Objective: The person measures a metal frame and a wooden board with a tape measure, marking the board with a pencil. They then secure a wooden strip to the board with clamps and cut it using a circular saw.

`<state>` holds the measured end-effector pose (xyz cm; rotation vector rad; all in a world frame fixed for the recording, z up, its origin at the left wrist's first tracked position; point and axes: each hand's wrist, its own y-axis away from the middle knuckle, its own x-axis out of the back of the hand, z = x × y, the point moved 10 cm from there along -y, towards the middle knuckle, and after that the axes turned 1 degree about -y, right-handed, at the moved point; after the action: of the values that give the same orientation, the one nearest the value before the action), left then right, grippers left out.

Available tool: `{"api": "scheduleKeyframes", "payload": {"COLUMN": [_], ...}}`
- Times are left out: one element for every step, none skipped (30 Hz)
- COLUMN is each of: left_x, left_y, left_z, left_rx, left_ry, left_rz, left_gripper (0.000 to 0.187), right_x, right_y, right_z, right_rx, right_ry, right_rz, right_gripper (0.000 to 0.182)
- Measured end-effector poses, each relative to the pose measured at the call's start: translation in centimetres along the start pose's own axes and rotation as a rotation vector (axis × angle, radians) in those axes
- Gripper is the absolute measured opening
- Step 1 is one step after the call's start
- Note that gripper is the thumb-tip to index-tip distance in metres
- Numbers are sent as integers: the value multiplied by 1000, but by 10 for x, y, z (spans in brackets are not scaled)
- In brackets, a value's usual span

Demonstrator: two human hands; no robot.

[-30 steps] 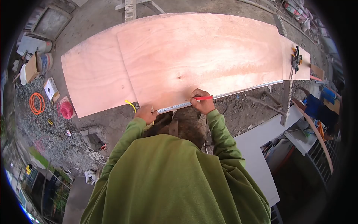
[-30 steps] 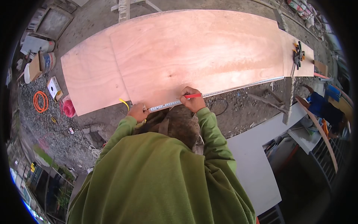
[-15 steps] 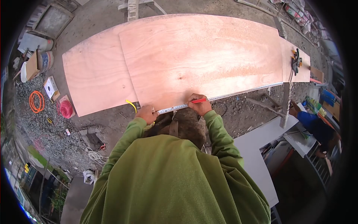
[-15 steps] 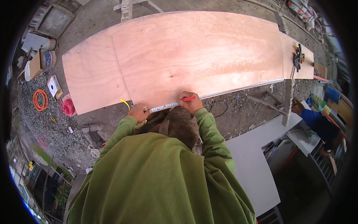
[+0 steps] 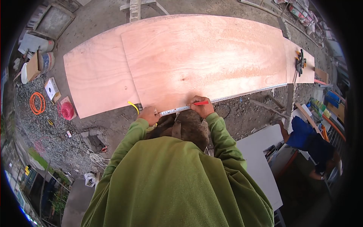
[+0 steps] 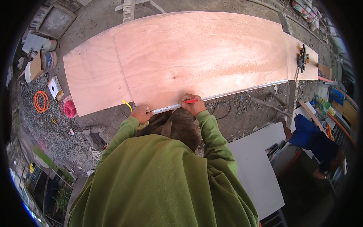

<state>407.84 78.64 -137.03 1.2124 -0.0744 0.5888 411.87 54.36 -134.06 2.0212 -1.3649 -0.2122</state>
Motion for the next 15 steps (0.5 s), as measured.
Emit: {"api": "scheduleKeyframes", "payload": {"left_x": [0,-1,-2,-3,-2,-3,-3,-5,-5,-6,-5,-6,-7,-8,-8], "left_y": [0,-1,-2,-3,-3,-3,-2,-3,-4,-4,-4,-4,-4,-5,-5], "left_z": [0,-2,-4,-5,-4,-4,-3,-4,-5,-6,-6,-6,-7,-7,-8], "left_rx": [5,4,5,6,6,10,14,14,9,5,5,13,21,20,18], "left_ry": [4,4,14,24,23,26,29,28,28,27,27,27,27,26,25], "left_rz": [1,1,3,4,3,-17,-37,-37,-31,-25,-25,-35,-46,-46,-41], "left_gripper": [32,32,32,33,33,33,34,34,34,35,35,35,35,35,35], "right_x": [0,-1,0,0,0,0,-1,-1,-1,-2,-2,-1,-1,-1,-1], "right_y": [0,0,0,0,-1,-1,-1,-1,-1,-1,-1,-1,-1,0,0], "right_z": [0,0,0,1,1,1,2,3,4,5,4,4,4,6,7], "right_rx": [0,11,21,21,24,28,28,25,22,22,32,43,43,30,18], "right_ry": [0,-5,-9,-10,5,19,18,9,-1,-1,-8,-15,-15,-15,-14], "right_rz": [0,4,9,10,6,1,1,-1,-3,-2,4,10,10,14,18], "right_gripper": [13,13,13,13,13,13,13,13,13,13,13,13,13,12,12]}}
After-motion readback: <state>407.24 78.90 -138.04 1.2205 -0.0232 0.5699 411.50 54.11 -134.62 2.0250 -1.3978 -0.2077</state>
